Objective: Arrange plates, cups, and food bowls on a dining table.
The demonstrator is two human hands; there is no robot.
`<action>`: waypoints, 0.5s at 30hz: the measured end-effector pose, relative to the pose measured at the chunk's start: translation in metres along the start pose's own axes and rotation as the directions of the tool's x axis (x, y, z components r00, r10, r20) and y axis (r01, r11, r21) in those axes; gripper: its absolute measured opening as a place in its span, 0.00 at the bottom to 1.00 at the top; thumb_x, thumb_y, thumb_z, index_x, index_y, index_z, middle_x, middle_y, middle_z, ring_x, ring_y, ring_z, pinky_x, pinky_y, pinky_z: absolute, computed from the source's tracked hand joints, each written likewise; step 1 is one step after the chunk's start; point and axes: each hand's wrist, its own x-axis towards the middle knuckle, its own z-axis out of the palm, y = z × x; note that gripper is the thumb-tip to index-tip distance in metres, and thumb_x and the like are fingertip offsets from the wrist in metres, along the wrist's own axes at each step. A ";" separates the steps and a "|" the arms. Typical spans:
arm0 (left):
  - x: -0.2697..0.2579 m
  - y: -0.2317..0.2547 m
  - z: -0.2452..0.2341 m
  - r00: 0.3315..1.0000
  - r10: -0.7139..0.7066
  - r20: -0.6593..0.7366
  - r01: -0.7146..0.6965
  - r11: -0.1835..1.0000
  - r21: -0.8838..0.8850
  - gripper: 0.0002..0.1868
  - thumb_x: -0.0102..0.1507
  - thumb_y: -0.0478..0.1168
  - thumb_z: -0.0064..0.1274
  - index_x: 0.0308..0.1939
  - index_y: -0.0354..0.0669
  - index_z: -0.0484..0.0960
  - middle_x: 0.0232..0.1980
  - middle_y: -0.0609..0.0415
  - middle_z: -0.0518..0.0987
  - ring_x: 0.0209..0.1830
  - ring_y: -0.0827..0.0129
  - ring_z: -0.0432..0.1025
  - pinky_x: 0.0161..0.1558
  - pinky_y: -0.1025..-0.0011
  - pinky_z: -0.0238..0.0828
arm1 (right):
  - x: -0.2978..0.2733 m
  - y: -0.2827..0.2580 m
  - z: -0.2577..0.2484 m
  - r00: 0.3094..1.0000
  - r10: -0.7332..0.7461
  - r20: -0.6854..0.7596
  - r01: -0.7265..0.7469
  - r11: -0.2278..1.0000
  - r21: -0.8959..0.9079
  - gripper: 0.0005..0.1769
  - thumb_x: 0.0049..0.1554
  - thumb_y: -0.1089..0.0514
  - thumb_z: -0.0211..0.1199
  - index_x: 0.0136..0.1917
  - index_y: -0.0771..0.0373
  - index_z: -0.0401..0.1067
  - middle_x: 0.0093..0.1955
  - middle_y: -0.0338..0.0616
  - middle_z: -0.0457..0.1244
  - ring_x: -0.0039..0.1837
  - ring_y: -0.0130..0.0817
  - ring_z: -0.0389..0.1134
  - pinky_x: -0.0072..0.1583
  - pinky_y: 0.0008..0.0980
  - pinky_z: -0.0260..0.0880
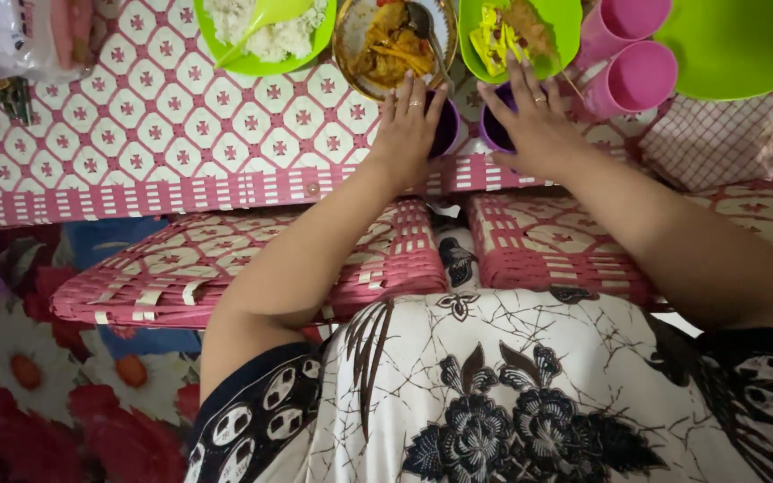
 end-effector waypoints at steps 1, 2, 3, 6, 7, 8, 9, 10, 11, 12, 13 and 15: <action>0.000 0.001 -0.003 0.999 -0.005 0.033 0.004 1.000 0.027 0.63 0.51 0.58 0.71 0.78 0.38 0.48 0.77 0.29 0.53 0.81 0.36 0.42 0.76 0.41 0.41 | 0.000 0.000 0.000 1.000 -0.004 -0.008 0.004 1.000 -0.002 0.64 0.48 0.43 0.73 0.86 0.50 0.38 0.86 0.68 0.25 0.86 0.66 0.28 0.78 0.69 0.36; 0.000 0.002 -0.006 0.998 -0.011 0.066 0.008 0.998 0.054 0.61 0.50 0.56 0.71 0.77 0.37 0.51 0.76 0.30 0.56 0.81 0.37 0.44 0.76 0.43 0.43 | -0.001 0.001 0.000 1.000 -0.008 -0.017 0.008 1.000 -0.003 0.64 0.49 0.44 0.73 0.87 0.51 0.39 0.86 0.69 0.25 0.86 0.66 0.28 0.78 0.68 0.37; 0.000 0.004 -0.009 0.998 -0.012 0.064 0.008 0.998 0.057 0.61 0.50 0.56 0.71 0.77 0.37 0.51 0.76 0.30 0.56 0.81 0.37 0.44 0.76 0.43 0.43 | -0.001 0.000 0.000 1.000 -0.009 -0.020 0.009 1.000 -0.004 0.64 0.49 0.44 0.73 0.87 0.51 0.39 0.86 0.69 0.25 0.86 0.66 0.28 0.78 0.68 0.37; 0.002 0.007 -0.012 0.988 -0.005 0.156 -0.012 0.995 0.104 0.61 0.47 0.56 0.72 0.73 0.34 0.54 0.75 0.31 0.57 0.81 0.37 0.44 0.75 0.44 0.44 | 0.000 0.000 -0.001 1.000 -0.011 -0.018 0.011 1.000 0.009 0.62 0.50 0.45 0.73 0.86 0.52 0.40 0.85 0.68 0.25 0.86 0.68 0.28 0.77 0.69 0.36; 0.002 0.007 -0.008 0.989 -0.002 0.149 -0.022 0.988 0.155 0.58 0.49 0.55 0.71 0.73 0.34 0.55 0.74 0.30 0.59 0.80 0.37 0.45 0.74 0.44 0.45 | -0.001 0.000 0.000 1.000 -0.017 -0.023 0.017 1.000 -0.008 0.61 0.50 0.45 0.73 0.86 0.52 0.40 0.86 0.67 0.25 0.86 0.68 0.29 0.77 0.69 0.37; 0.003 0.007 -0.004 0.990 0.002 0.142 -0.031 0.978 0.206 0.56 0.51 0.53 0.70 0.73 0.34 0.56 0.73 0.29 0.60 0.80 0.37 0.47 0.74 0.44 0.47 | -0.001 0.000 0.001 0.999 -0.022 -0.027 0.021 0.999 -0.026 0.60 0.51 0.46 0.72 0.86 0.52 0.41 0.86 0.67 0.25 0.86 0.68 0.30 0.78 0.68 0.37; 0.001 0.008 -0.009 0.990 0.002 0.140 -0.031 0.978 0.207 0.56 0.51 0.53 0.70 0.73 0.34 0.56 0.73 0.29 0.60 0.80 0.37 0.47 0.74 0.44 0.47 | -0.001 0.000 0.001 0.999 -0.023 -0.029 0.022 0.999 -0.027 0.60 0.51 0.46 0.72 0.86 0.52 0.41 0.86 0.67 0.25 0.86 0.68 0.30 0.78 0.68 0.37; -0.001 0.010 -0.015 0.990 0.000 0.144 -0.026 0.984 0.175 0.58 0.49 0.55 0.71 0.73 0.34 0.55 0.74 0.30 0.59 0.80 0.37 0.46 0.74 0.45 0.47 | -0.001 -0.001 0.002 0.999 -0.022 -0.027 0.022 0.999 -0.030 0.60 0.50 0.46 0.72 0.86 0.53 0.42 0.86 0.66 0.25 0.86 0.68 0.31 0.77 0.68 0.37; -0.002 0.012 -0.021 0.989 0.000 0.148 -0.021 0.989 0.144 0.60 0.48 0.56 0.72 0.73 0.34 0.54 0.74 0.30 0.59 0.79 0.37 0.46 0.74 0.45 0.47 | 0.000 -0.001 0.001 0.999 -0.022 -0.025 0.021 0.999 -0.033 0.59 0.50 0.46 0.72 0.85 0.53 0.42 0.86 0.66 0.26 0.85 0.69 0.32 0.77 0.68 0.37; 0.000 0.011 -0.018 0.989 0.000 0.145 -0.021 0.989 0.145 0.60 0.48 0.56 0.72 0.73 0.34 0.54 0.74 0.30 0.59 0.79 0.37 0.46 0.74 0.45 0.47 | 0.000 -0.001 0.001 0.999 -0.022 -0.028 0.021 0.999 -0.036 0.59 0.50 0.46 0.72 0.85 0.53 0.42 0.86 0.66 0.26 0.85 0.69 0.32 0.77 0.68 0.37; 0.001 0.009 -0.014 0.988 -0.006 0.155 -0.018 0.988 0.155 0.60 0.48 0.56 0.71 0.74 0.34 0.54 0.74 0.30 0.59 0.79 0.37 0.47 0.73 0.45 0.47 | 0.001 -0.003 0.002 1.000 -0.014 -0.015 0.013 0.998 -0.064 0.59 0.51 0.46 0.72 0.86 0.53 0.42 0.86 0.66 0.26 0.85 0.68 0.34 0.77 0.68 0.38; 0.002 0.008 -0.009 0.987 -0.011 0.163 -0.017 0.986 0.167 0.60 0.48 0.56 0.71 0.74 0.34 0.53 0.74 0.29 0.59 0.79 0.38 0.47 0.73 0.45 0.47 | 0.000 -0.008 0.001 1.000 -0.003 -0.007 0.003 0.996 -0.092 0.59 0.51 0.46 0.72 0.86 0.52 0.42 0.86 0.66 0.26 0.85 0.68 0.35 0.77 0.68 0.39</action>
